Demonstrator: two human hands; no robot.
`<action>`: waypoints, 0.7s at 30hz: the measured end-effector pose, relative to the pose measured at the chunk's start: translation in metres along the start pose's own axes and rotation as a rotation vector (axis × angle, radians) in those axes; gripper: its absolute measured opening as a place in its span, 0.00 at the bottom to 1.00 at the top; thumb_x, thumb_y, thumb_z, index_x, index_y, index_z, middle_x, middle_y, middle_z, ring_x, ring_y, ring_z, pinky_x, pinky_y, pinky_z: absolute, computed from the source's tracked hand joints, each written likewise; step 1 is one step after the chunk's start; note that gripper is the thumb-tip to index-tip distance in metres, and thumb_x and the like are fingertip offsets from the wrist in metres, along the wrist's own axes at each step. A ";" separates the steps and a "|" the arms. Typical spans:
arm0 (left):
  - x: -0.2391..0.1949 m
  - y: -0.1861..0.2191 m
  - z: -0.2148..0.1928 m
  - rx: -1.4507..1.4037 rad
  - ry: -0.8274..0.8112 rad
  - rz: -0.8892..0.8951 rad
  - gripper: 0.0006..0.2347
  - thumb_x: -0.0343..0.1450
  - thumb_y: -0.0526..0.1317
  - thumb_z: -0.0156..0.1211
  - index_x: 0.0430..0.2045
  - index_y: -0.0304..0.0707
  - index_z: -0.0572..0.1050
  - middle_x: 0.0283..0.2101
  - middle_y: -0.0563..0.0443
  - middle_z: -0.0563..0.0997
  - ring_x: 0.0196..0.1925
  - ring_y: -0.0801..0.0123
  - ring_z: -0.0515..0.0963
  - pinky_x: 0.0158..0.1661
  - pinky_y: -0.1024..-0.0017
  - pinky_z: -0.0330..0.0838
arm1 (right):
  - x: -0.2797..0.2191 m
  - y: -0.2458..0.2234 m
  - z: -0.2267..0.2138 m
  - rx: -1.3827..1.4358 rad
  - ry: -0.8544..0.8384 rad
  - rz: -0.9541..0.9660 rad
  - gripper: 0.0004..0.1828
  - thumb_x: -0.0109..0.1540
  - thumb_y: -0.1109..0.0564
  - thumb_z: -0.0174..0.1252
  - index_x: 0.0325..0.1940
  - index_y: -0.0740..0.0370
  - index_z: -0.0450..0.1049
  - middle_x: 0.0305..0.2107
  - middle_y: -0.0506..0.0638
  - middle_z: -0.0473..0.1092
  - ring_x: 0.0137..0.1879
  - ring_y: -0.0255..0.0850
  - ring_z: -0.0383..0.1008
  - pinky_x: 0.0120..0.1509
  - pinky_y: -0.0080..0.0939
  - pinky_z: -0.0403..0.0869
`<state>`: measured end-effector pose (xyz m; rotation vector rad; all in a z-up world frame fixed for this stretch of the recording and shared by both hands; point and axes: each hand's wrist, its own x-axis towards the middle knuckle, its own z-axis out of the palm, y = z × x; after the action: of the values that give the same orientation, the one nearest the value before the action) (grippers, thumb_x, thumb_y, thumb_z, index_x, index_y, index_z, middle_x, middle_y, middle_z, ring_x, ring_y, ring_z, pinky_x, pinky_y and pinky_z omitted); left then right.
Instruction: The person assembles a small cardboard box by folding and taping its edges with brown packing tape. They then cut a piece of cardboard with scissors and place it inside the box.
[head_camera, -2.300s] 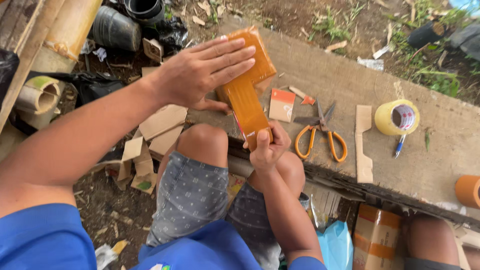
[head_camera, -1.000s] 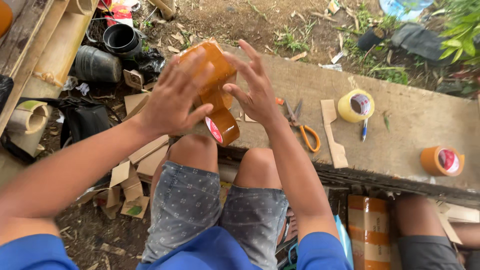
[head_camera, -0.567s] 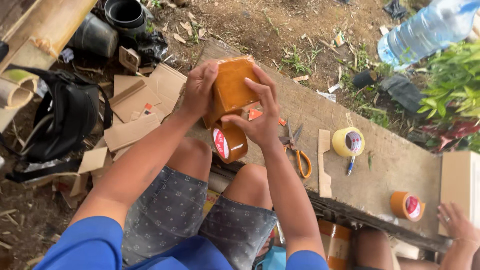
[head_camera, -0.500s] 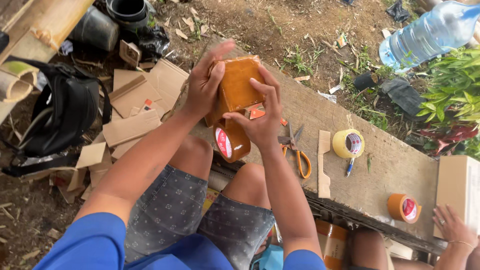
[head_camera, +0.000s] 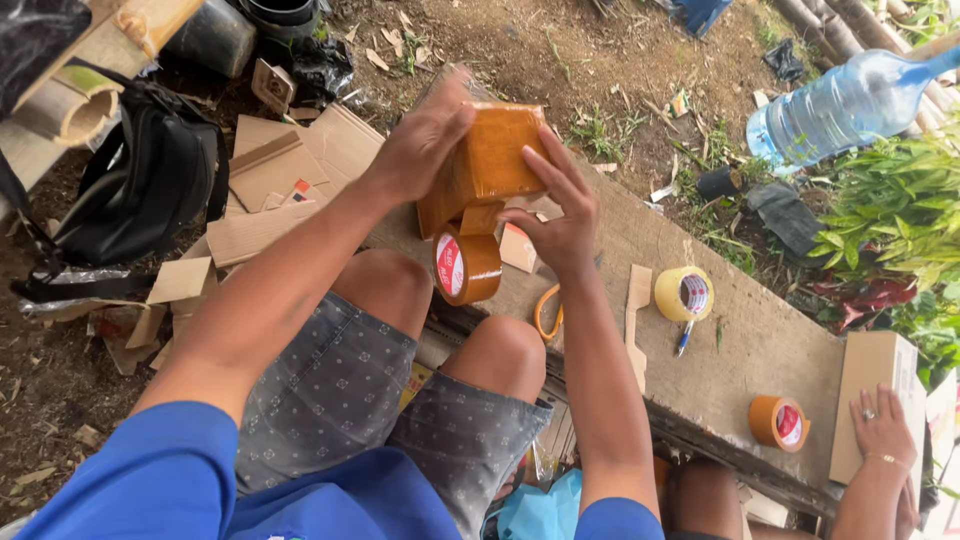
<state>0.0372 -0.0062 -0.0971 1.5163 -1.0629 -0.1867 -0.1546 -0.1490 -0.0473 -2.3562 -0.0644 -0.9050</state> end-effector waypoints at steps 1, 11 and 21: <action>-0.017 0.007 -0.001 0.007 0.168 0.079 0.26 0.85 0.56 0.44 0.72 0.36 0.61 0.76 0.35 0.65 0.78 0.53 0.64 0.75 0.57 0.59 | -0.003 0.000 -0.004 0.174 0.065 0.106 0.41 0.54 0.37 0.71 0.65 0.58 0.71 0.68 0.53 0.63 0.73 0.48 0.66 0.73 0.48 0.72; -0.140 0.061 0.008 0.161 0.184 0.356 0.37 0.70 0.51 0.75 0.70 0.39 0.58 0.66 0.40 0.66 0.67 0.49 0.67 0.68 0.55 0.65 | -0.108 0.078 -0.052 -0.429 -0.248 0.502 0.07 0.63 0.60 0.62 0.45 0.56 0.80 0.40 0.53 0.76 0.48 0.47 0.76 0.55 0.47 0.75; -0.127 0.057 0.045 0.387 0.001 0.207 0.42 0.58 0.55 0.78 0.68 0.54 0.64 0.57 0.37 0.61 0.61 0.44 0.61 0.62 0.51 0.64 | -0.144 0.102 -0.028 -0.010 0.032 0.542 0.08 0.65 0.57 0.63 0.48 0.58 0.75 0.41 0.51 0.74 0.47 0.44 0.78 0.53 0.44 0.77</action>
<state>-0.0928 0.0580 -0.1166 1.7316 -1.2992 0.1739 -0.2561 -0.2237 -0.1742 -2.1947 0.5646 -0.6688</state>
